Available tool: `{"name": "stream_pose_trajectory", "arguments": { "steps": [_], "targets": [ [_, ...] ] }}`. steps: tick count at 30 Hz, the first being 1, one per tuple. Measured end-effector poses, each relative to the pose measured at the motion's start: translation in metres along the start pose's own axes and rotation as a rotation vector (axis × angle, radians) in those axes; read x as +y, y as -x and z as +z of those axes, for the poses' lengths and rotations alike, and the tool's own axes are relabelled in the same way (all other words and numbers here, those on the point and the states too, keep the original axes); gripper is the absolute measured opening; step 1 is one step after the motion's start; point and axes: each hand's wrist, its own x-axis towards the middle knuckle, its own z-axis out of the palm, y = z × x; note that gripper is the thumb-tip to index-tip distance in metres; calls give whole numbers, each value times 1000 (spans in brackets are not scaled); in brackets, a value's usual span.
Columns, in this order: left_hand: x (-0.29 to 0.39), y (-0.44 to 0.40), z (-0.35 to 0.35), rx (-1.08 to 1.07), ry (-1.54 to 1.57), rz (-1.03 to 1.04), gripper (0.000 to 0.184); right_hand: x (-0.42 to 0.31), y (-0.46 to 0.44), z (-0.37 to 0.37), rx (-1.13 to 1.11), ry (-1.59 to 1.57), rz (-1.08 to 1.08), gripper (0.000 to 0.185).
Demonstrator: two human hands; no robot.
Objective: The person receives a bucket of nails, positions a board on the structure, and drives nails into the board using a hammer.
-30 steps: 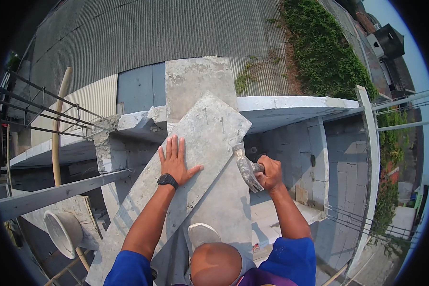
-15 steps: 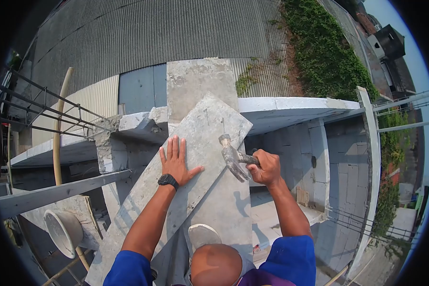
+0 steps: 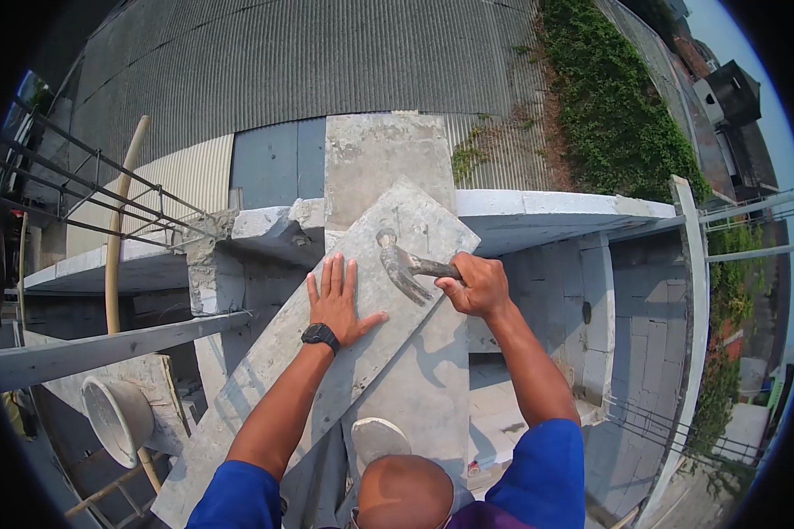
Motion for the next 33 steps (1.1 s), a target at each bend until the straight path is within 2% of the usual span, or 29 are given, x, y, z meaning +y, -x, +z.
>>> {"name": "stream_pose_trajectory", "arguments": {
  "steps": [1, 4, 5, 9, 12, 15, 18, 23, 26, 29, 33],
  "targets": [
    [0, 0, -1, -15, -4, -1, 127, 8, -8, 3, -36, -2, -30, 52],
    [0, 1, 1, -3, -1, 2, 128, 22, -39, 20, -370, 381, 373, 52],
    [1, 1, 1, -15, 0, 5, 128, 22, -42, 17, -386, 342, 348, 52],
    [-1, 2, -3, -26, 1, -9, 128, 3, 6, 19, -254, 86, 250, 51],
    [0, 0, -2, -15, -3, 0, 128, -17, 49, 6, -248, 90, 301, 51],
    [2, 3, -3, 17, 15, 6, 124, -19, 90, -1, -264, 139, 448, 51],
    [2, 2, -2, 39, 20, 16, 122, -20, 112, -16, -184, 148, 527, 52],
    [3, 2, -1, 39, 5, 17, 123, -21, 108, -37, 128, 80, 296, 48],
    [2, 2, -3, 40, 4, 14, 123, -8, 106, -31, 141, 65, 227, 49],
    [2, 3, -1, 39, 28, 22, 123, 21, 117, -10, -184, 324, 618, 49],
    [-1, 8, 4, -4, 14, 11, 127, -6, 128, 2, -149, 134, 627, 50]
  ]
}}
